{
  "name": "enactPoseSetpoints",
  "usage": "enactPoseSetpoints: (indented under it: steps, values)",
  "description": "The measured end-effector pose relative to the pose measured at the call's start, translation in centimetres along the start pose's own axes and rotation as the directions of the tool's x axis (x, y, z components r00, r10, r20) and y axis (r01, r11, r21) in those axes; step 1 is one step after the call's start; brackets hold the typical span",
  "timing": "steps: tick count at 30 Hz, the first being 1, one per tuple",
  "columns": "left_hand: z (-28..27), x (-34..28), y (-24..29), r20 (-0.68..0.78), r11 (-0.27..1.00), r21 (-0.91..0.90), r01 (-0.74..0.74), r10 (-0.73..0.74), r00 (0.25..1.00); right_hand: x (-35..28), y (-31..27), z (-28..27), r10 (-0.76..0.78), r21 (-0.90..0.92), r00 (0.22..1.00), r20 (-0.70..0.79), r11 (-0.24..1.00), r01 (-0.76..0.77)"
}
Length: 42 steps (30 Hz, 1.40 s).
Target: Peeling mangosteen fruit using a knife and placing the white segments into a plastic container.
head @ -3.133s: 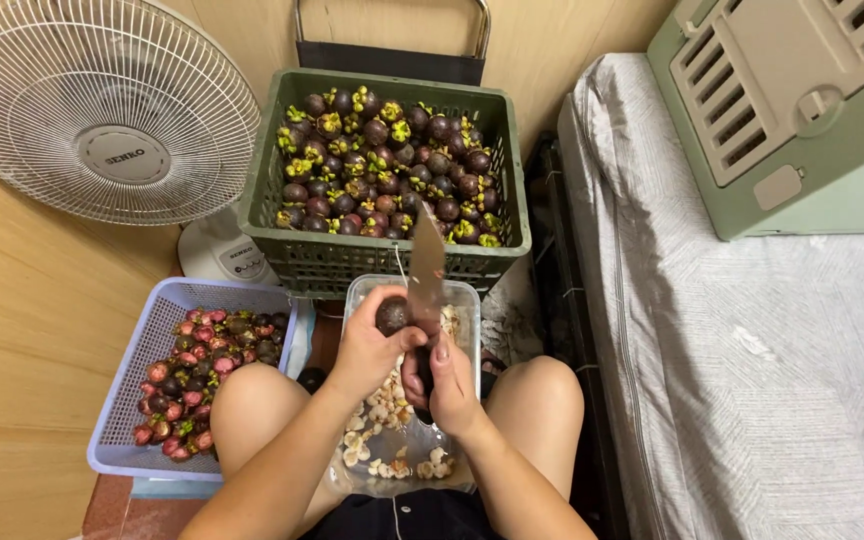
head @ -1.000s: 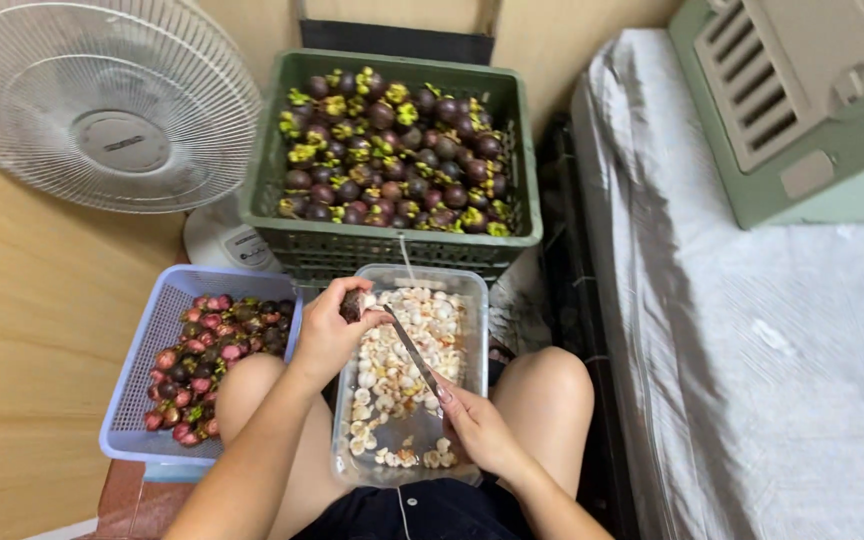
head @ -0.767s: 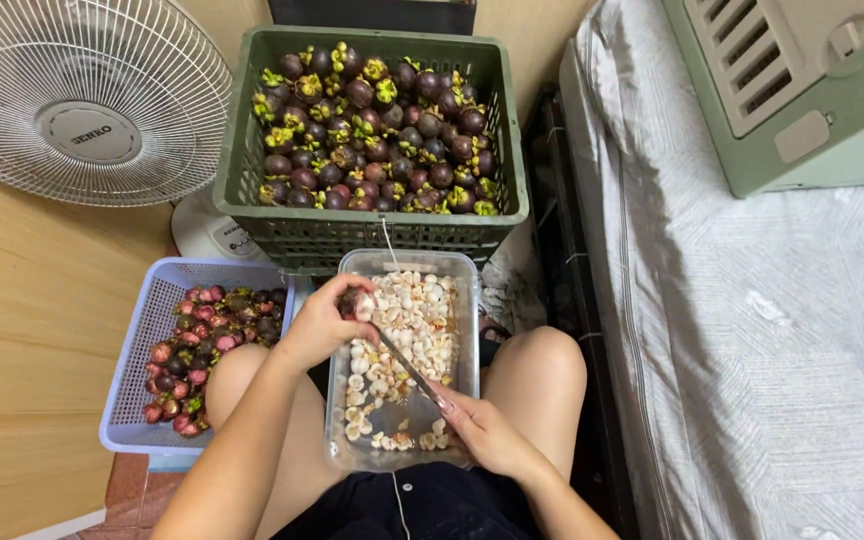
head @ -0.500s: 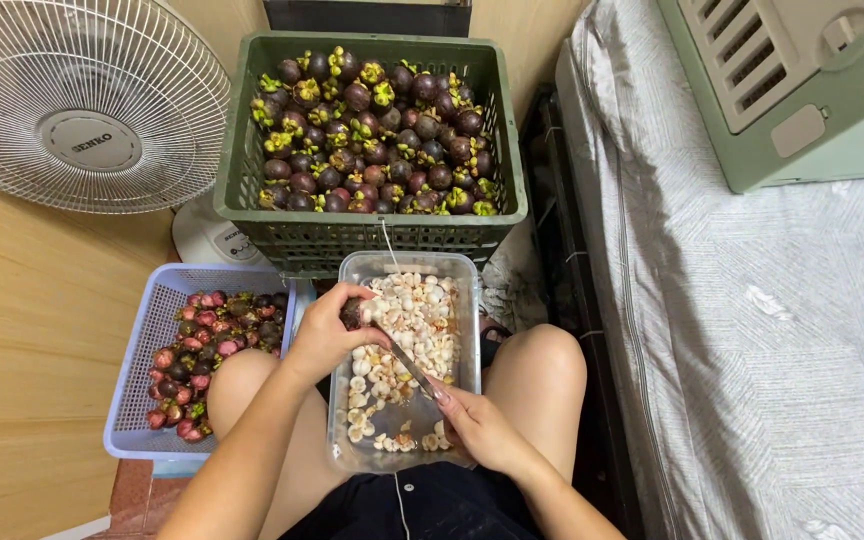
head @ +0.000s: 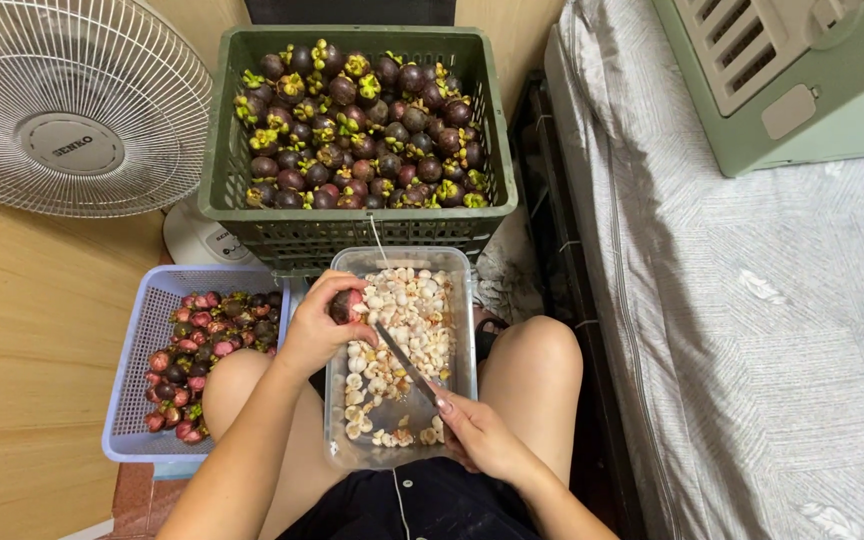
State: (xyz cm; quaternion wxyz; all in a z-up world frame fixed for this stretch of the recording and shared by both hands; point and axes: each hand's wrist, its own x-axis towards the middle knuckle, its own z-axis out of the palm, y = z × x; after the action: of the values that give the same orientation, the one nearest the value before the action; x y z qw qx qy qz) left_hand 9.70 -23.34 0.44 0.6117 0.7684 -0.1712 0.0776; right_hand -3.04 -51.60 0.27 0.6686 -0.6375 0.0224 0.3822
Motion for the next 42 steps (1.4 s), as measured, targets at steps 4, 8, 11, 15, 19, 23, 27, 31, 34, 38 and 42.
enactPoseSetpoints:
  steps: [4, 8, 11, 15, 19, 23, 27, 31, 34, 38, 42]
  values:
    - [-0.4, 0.4, 1.5, 0.136, 0.995, 0.095, -0.021, 0.008, 0.991, 0.3, 0.3, -0.9, -0.036, -0.097, 0.999, 0.004, 0.995, 0.037]
    - [-1.0, 0.7, 1.1, 0.145, 0.976, 0.159, -0.15, 0.127, 0.981, -0.4, -1.9, -0.4, 0.129, 0.088, 0.99, -0.054, 0.988, -0.124]
    - [-1.6, 0.0, 0.7, 0.116, 0.985, 0.143, -0.102, 0.085, 0.99, 0.7, 2.4, -1.0, -0.002, 0.087, 0.999, -0.036, 0.996, 0.005]
    - [-4.5, -0.9, 1.6, -0.131, 0.943, 0.331, -0.016, 0.063, 0.989, 5.1, 3.7, -1.9, 0.235, 0.021, 0.968, -0.086, 0.972, -0.234]
    - [-10.2, -3.5, 0.2, -0.378, 0.86, 0.495, 0.121, 0.088, 0.922, 5.2, 4.0, -1.9, 0.211, -0.043, 0.969, -0.132, 0.975, -0.218]
    - [-14.1, -4.3, 0.2, -0.482, 0.47, 0.757, 0.453, -0.066, 0.874, 3.9, 3.2, -2.0, 0.083, -0.103, 0.988, -0.128, 0.99, -0.097]
    - [-13.3, 3.2, 1.0, -0.305, 0.594, 0.779, 0.201, 0.08, 0.949, 4.7, 1.3, -1.4, 0.185, -0.231, 0.974, -0.128, 0.95, -0.211]
    - [-4.7, 16.4, 0.6, 0.015, 0.773, 0.631, -0.06, 0.065, 0.998, 6.3, 5.5, -1.3, -0.282, -0.388, 0.956, -0.078, 0.892, 0.232]
    - [2.9, 23.6, -7.9, 0.36, 0.849, 0.529, -0.021, -0.202, 0.911, 4.8, 3.0, -0.1, -0.045, -0.221, 0.996, -0.081, 0.975, 0.026]
    - [10.7, 28.8, -14.9, 0.571, 0.76, 0.647, -0.062, -0.43, 0.699, 5.4, 6.1, -1.6, -0.099, -0.202, 0.993, -0.058, 0.976, 0.085]
    - [12.6, 30.0, -13.8, 0.512, 0.613, 0.79, -0.022, -0.639, 0.574, 4.3, 6.3, -2.5, -0.108, -0.169, 0.991, -0.075, 0.981, 0.094]
